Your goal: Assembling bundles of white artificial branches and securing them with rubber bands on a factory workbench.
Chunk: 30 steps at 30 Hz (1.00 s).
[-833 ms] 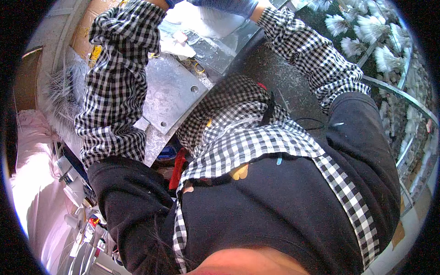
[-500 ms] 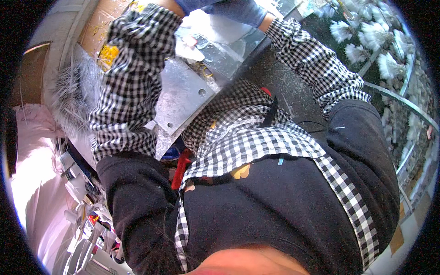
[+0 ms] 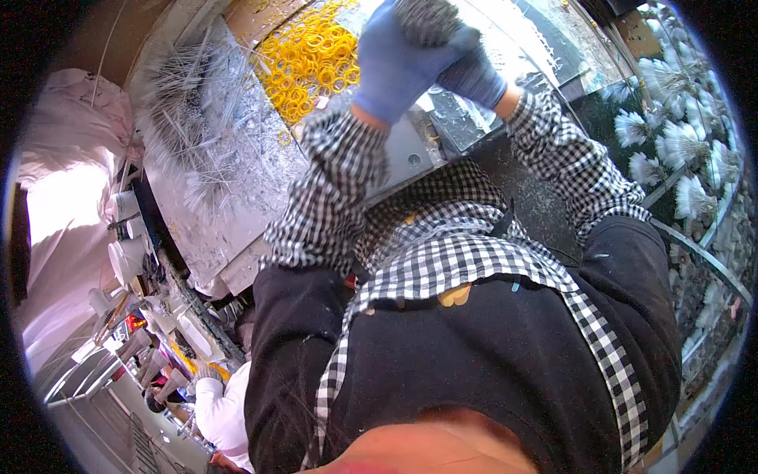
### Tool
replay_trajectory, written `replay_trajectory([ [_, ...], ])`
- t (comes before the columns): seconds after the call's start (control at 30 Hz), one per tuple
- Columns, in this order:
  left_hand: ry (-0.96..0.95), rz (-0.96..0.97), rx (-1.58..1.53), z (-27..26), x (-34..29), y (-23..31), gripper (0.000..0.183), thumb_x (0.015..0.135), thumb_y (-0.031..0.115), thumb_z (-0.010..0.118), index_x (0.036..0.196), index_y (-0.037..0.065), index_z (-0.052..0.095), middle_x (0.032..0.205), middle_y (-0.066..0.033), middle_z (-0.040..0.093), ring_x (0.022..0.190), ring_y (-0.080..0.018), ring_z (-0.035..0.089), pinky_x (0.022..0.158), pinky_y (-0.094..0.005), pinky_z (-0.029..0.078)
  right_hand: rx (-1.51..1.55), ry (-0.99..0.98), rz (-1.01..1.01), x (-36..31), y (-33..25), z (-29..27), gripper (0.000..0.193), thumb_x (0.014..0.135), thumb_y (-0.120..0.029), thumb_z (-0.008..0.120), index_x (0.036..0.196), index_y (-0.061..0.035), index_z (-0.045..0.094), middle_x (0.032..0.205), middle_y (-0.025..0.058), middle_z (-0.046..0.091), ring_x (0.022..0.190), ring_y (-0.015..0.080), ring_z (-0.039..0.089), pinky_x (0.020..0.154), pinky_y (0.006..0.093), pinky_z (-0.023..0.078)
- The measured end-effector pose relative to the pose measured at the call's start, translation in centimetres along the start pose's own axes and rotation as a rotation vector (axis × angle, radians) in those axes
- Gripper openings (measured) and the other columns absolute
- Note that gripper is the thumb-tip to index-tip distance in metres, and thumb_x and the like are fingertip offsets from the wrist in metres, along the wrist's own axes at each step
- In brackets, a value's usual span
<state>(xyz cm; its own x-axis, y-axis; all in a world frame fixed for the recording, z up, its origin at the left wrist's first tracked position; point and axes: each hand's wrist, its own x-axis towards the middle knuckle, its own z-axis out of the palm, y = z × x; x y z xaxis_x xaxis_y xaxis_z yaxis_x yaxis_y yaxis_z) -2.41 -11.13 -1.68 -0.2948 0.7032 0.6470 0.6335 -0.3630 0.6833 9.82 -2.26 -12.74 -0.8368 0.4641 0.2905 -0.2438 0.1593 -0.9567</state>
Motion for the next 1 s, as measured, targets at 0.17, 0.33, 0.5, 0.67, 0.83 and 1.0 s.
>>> replay_trajectory([
  [0.17,-0.132,0.090,0.354,-7.5,-2.5,0.2,0.037,0.071,0.029,0.080,0.102,0.014,0.068,0.107,-0.0109,0.071,0.106,-0.0307,0.064,0.095,-0.0430,0.046,-0.761,0.029,-0.520,3.7,-4.7,3.8,0.055,0.089,-0.029,0.071,0.136,-0.0082,0.051,0.131,0.0131,0.057,0.122,0.0265,0.054,0.108,0.0402,0.043],
  [0.33,-1.041,-0.189,1.138,-10.6,-6.9,-0.7,0.010,0.080,0.016,0.066,0.089,0.011,0.070,0.087,-0.0114,0.071,0.079,-0.0296,0.070,0.068,-0.0440,0.052,-0.811,-0.138,-0.341,8.8,-3.0,5.3,0.017,0.084,-0.023,0.072,0.099,-0.0143,0.074,0.096,0.0078,0.069,0.096,0.0262,0.064,0.090,0.0404,0.051],
  [0.5,-1.058,-0.107,1.050,-13.8,-8.3,-0.7,0.006,0.082,0.013,0.063,0.086,0.010,0.067,0.081,-0.0120,0.070,0.080,-0.0294,0.069,0.069,-0.0436,0.052,-1.107,-0.351,-0.411,13.0,0.5,9.1,0.009,0.082,-0.024,0.069,0.087,-0.0184,0.074,0.091,0.0032,0.068,0.093,0.0258,0.065,0.081,0.0395,0.054],
  [0.67,-0.698,-0.432,0.552,-16.5,-6.2,0.9,0.017,0.083,0.022,0.069,0.087,0.006,0.066,0.081,-0.0154,0.070,0.078,-0.0352,0.069,0.068,-0.0440,0.055,-1.445,-0.483,-0.388,14.5,2.2,10.5,0.010,0.082,-0.019,0.066,0.088,-0.0154,0.072,0.091,0.0061,0.068,0.091,0.0281,0.067,0.078,0.0409,0.055],
  [0.83,-0.101,-0.672,-0.025,-19.6,-6.1,0.9,0.028,0.083,0.016,0.078,0.105,0.001,0.069,0.089,-0.0053,0.073,0.079,-0.0104,0.068,0.071,-0.0269,0.056,-0.886,-0.442,-0.022,15.7,-1.8,8.7,0.035,0.087,-0.030,0.069,0.115,-0.0109,0.063,0.114,0.0091,0.065,0.102,0.0254,0.065,0.085,0.0378,0.054],
  [1.0,0.107,-0.630,-0.072,-19.1,-5.8,-1.5,0.024,0.081,0.017,0.080,0.096,0.000,0.072,0.084,-0.0043,0.072,0.071,-0.0115,0.067,0.067,-0.0269,0.055,0.014,-0.432,0.358,11.9,-9.3,11.3,0.027,0.094,-0.028,0.065,0.106,-0.0051,0.069,0.102,0.0055,0.067,0.098,0.0181,0.065,0.089,0.0317,0.055],
])
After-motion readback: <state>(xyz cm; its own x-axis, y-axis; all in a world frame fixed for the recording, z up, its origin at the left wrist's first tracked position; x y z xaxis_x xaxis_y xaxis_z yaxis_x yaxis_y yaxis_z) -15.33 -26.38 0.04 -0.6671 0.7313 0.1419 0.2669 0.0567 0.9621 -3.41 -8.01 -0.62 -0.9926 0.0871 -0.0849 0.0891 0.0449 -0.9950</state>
